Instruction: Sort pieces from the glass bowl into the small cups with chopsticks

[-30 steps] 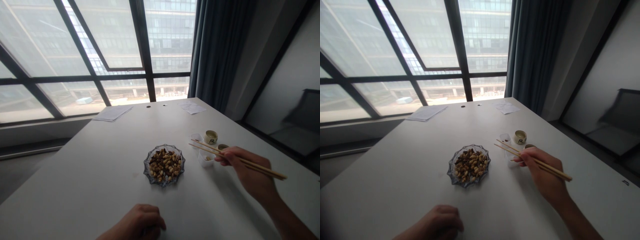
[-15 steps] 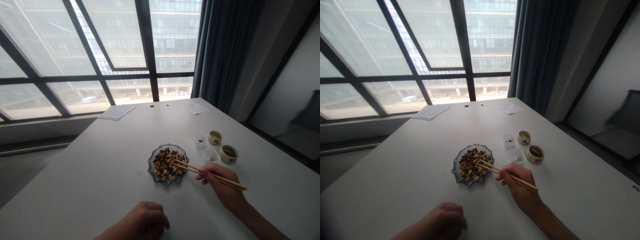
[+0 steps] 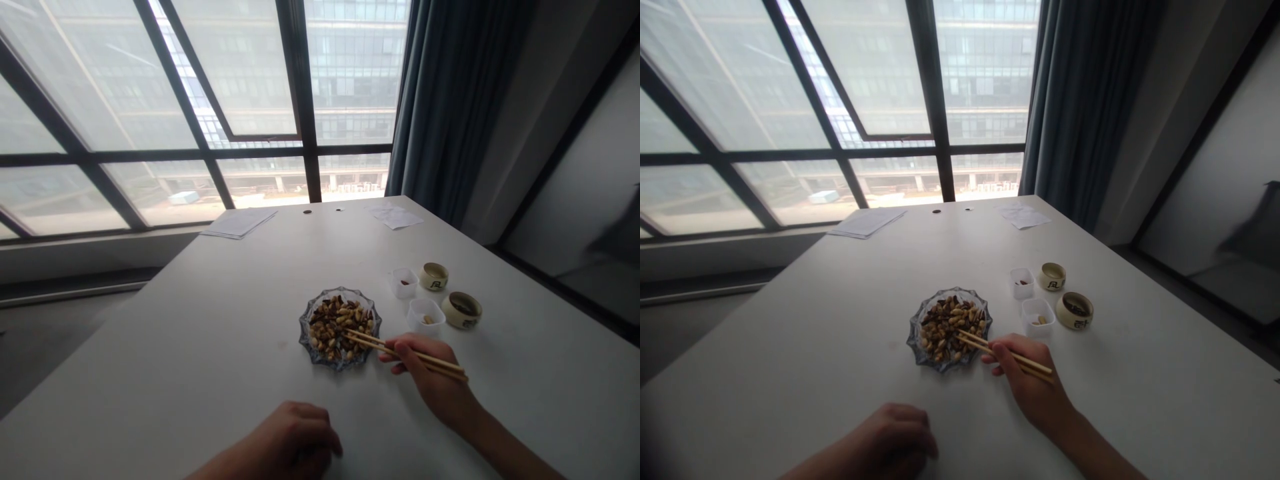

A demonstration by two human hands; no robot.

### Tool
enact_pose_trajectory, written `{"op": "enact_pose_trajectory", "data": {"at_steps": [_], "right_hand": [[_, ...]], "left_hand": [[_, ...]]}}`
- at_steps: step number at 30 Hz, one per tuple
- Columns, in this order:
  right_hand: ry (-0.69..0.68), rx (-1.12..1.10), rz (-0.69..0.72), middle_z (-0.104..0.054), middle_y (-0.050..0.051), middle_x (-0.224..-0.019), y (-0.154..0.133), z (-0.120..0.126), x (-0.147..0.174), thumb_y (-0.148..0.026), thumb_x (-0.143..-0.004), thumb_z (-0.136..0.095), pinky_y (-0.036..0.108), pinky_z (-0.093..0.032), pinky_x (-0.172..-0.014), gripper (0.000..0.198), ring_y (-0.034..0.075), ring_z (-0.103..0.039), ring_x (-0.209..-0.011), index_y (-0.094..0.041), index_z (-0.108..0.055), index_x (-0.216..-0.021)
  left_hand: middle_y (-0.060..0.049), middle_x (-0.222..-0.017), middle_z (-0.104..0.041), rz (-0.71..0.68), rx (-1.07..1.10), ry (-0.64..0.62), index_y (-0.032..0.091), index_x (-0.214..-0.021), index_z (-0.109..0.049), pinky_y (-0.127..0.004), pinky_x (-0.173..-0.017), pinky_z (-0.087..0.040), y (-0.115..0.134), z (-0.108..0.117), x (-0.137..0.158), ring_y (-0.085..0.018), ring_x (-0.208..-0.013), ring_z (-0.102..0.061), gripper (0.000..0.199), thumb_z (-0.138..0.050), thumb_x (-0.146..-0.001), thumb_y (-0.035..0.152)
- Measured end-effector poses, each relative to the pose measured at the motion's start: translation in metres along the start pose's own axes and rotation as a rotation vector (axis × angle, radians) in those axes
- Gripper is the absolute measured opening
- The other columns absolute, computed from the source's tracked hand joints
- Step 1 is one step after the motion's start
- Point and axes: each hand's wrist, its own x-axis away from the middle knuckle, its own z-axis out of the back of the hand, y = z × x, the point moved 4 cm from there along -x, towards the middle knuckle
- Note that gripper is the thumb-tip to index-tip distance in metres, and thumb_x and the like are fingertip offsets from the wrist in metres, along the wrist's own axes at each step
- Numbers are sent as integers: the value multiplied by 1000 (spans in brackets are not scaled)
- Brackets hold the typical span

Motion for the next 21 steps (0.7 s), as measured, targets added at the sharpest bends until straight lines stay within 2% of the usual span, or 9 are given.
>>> {"op": "enact_pose_trajectory", "data": {"at_steps": [4, 13, 17, 21], "right_hand": [[-20, 62, 48, -81, 9, -92, -4, -2, 1, -46, -102, -62, 32, -64, -69, 33, 23, -78, -78, -18, -79, -99], [-46, 69, 190, -77, 8, -96, -1, -8, -2, -39, -104, -60, 30, -64, -67, 28, 20, -76, -79, -22, -82, -96], [-49, 24, 175, -79, 7, -99, 0, -11, -2, -38, -104, -61, 30, -65, -68, 25, 20, -78, -78, -24, -82, -104], [-19, -33, 131, -81, 9, -100, 0, -9, 0, -42, -103, -61, 32, -68, -71, 28, 24, -81, -87, -23, -82, -104]], "left_hand": [[-4, -94, -73, 4, -11, -5, 23, -107, -75, -20, -80, -51, -1, 0, 0, -16, -84, -70, 34, -56, -85, 5], [-4, -94, -73, 3, -6, 2, 24, -108, -75, -20, -79, -50, -1, 0, 1, -16, -84, -69, 35, -56, -85, 5], [-4, -94, -73, 0, 1, 5, 24, -108, -75, -21, -79, -51, -1, 0, 1, -17, -84, -70, 34, -56, -86, 7], [-4, -94, -73, -12, -1, 4, 24, -109, -75, -21, -79, -51, -1, 0, 2, -17, -83, -70, 32, -57, -87, 9]]}}
